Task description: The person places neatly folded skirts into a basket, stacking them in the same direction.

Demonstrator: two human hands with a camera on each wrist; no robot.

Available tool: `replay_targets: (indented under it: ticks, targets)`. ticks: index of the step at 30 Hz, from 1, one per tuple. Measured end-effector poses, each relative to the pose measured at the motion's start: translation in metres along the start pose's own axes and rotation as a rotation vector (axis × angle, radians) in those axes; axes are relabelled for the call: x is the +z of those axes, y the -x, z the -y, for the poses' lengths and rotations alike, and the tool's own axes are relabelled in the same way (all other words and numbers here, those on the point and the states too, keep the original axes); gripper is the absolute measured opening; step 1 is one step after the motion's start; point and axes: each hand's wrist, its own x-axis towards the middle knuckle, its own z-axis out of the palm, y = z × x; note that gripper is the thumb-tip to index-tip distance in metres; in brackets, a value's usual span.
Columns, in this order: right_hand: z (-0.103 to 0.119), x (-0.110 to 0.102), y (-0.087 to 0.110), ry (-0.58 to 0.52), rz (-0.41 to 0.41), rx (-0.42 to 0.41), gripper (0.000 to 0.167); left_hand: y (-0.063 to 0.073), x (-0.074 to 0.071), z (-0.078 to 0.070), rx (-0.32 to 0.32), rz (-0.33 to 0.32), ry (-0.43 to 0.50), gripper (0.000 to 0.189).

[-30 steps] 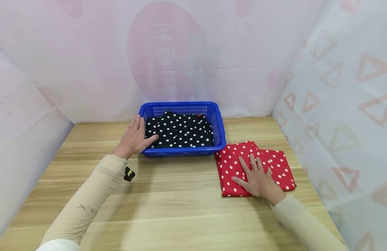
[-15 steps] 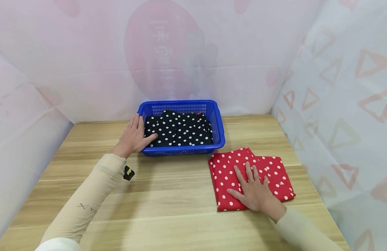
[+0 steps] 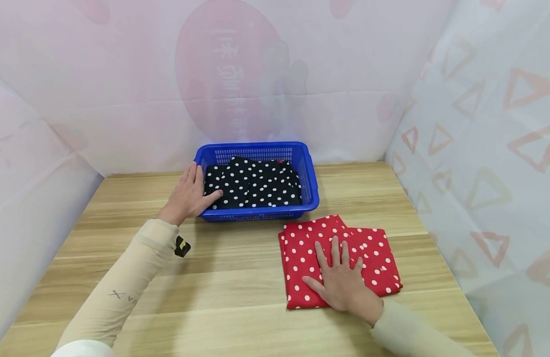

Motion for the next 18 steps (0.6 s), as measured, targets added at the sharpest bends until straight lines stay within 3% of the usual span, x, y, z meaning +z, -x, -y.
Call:
replay_targets:
  ticks: [18]
  targets:
    - [0.068, 0.013, -0.012, 0.044, -0.04, -0.005, 0.103, 0.0, -0.001, 0.0, 0.016, -0.004, -0.003, 0.104]
